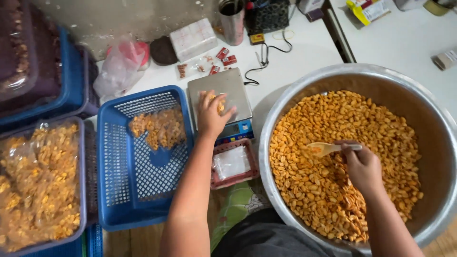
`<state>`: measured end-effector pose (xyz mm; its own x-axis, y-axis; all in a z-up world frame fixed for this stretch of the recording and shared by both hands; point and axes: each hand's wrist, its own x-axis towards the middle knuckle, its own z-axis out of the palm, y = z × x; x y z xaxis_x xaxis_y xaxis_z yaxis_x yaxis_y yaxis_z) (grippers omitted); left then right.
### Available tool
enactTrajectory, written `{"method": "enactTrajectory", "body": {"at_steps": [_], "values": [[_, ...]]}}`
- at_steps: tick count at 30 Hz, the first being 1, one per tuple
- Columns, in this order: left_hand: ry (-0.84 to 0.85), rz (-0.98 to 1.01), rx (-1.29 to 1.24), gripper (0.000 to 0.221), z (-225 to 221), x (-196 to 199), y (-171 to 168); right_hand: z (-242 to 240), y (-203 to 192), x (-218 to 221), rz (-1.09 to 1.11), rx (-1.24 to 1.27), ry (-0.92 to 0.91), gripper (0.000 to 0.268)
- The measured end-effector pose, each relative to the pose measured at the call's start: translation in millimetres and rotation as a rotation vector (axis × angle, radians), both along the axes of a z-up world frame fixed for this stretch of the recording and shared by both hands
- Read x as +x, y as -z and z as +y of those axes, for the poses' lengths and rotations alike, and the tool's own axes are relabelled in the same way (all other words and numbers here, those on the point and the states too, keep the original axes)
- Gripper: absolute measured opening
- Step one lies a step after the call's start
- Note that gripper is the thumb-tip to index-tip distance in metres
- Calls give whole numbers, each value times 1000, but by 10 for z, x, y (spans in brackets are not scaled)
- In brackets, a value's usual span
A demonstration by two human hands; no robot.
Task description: Weighing and portioning snacks from a large bowl onto a digital scale using a spoon and hands.
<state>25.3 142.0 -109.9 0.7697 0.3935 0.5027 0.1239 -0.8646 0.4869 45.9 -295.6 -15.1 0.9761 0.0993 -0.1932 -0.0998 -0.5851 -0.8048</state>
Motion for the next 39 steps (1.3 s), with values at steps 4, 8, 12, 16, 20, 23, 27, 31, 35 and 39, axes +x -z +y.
{"method": "enactTrajectory", "body": {"at_steps": [4,8,12,16,20,23,27,31,35,39], "values": [[51,-88,268,6,-93,-77,-110,-77,-37,4,4,247,30,25],[142,-340,-178,16,-442,-71,-400,-137,-173,-24,-42,451,7,26],[422,-471,-1521,24,-937,-200,-835,-135,-354,-32,-67,431,50,25],[884,-220,-1565,7,-1521,-497,-1586,-107,-600,-58,-114,372,26,26],[764,379,-1073,61,-1933,-644,-1434,-69,-841,-173,-114,365,53,23],[783,570,-1019,76,-2049,-643,-1302,-76,-936,-283,-359,268,0,21],[789,566,-901,58,-2100,-616,-1300,-102,-947,-322,-645,182,-233,18],[811,481,-1016,78,-2080,-608,-1152,-130,-833,-271,-614,228,-126,16],[853,231,-1184,23,-1816,-604,-665,-157,-650,-233,-525,243,-48,16],[457,-229,-892,22,-1150,-581,-752,-187,-484,-200,-441,228,-3,17]]}}
